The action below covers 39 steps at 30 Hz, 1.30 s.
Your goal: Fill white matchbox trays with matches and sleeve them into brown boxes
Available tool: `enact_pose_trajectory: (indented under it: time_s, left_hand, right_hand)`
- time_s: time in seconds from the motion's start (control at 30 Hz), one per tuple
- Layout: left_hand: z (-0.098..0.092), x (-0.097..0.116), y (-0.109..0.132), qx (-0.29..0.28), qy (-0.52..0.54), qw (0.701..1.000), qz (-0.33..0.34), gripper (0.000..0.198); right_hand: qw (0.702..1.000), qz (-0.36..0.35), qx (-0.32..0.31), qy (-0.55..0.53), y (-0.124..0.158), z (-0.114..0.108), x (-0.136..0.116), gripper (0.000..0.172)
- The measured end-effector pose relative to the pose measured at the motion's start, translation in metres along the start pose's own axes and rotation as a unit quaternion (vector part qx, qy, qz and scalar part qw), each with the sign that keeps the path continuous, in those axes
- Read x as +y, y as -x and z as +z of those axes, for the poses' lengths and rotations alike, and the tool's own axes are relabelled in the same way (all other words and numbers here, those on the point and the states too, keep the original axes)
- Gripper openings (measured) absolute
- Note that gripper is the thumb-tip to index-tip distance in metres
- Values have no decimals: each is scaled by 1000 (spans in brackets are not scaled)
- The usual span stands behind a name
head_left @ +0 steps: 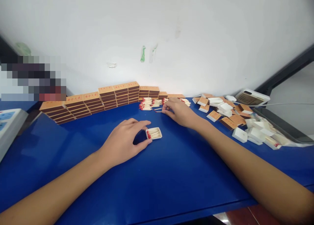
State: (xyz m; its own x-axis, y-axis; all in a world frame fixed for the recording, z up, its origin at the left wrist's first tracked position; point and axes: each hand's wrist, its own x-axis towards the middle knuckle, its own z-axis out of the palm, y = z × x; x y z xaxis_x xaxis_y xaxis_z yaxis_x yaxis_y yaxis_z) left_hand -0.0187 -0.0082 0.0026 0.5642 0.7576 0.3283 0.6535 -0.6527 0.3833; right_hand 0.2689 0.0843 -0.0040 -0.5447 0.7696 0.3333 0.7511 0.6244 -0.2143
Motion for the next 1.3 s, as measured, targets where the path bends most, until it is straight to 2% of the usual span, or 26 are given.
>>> enact_pose_trajectory:
  time_s: [0.2, 0.3, 0.6, 0.7, 0.8, 0.9, 1.0, 1.17, 1.3]
  left_hand:
    - [0, 2, 1, 9, -16, 1000, 13, 50]
    - [0, 1, 0, 13, -17, 1000, 10, 50]
    - [0, -7, -2, 35, -10, 999, -3, 50]
    - [0, -8, -2, 43, -8, 999, -7, 51]
    - [0, -7, -2, 44, -11, 999, -10, 51]
    - [0, -6, -2, 43, -13, 999, -12, 50]
    - [1, -7, -3, 53, -13, 998, -16, 50]
    - [1, -7, -3, 53, -14, 998, -20, 50]
    - [1, -7, -2, 51, -14, 998, -19, 51]
  right_hand:
    - [1000, -8, 22, -2, -3, 5, 0, 6]
    - [999, -18, 33, -12, -5, 8, 2, 8]
    - [1000, -15, 13, -4, -9, 12, 0, 15]
    - [1000, -14, 14, -16, -5, 4, -11, 13]
    - [999, -21, 13, -33, 3, -9, -35, 13]
    - [999, -38, -7, -32, 10, -18, -62, 14]
    - [998, -55, -37, -19, 16, -17, -80, 15]
    - [996, -63, -58, -2, 18, -11, -88, 15]
    - [994, -61, -66, -64, 15, -22, -77, 12]
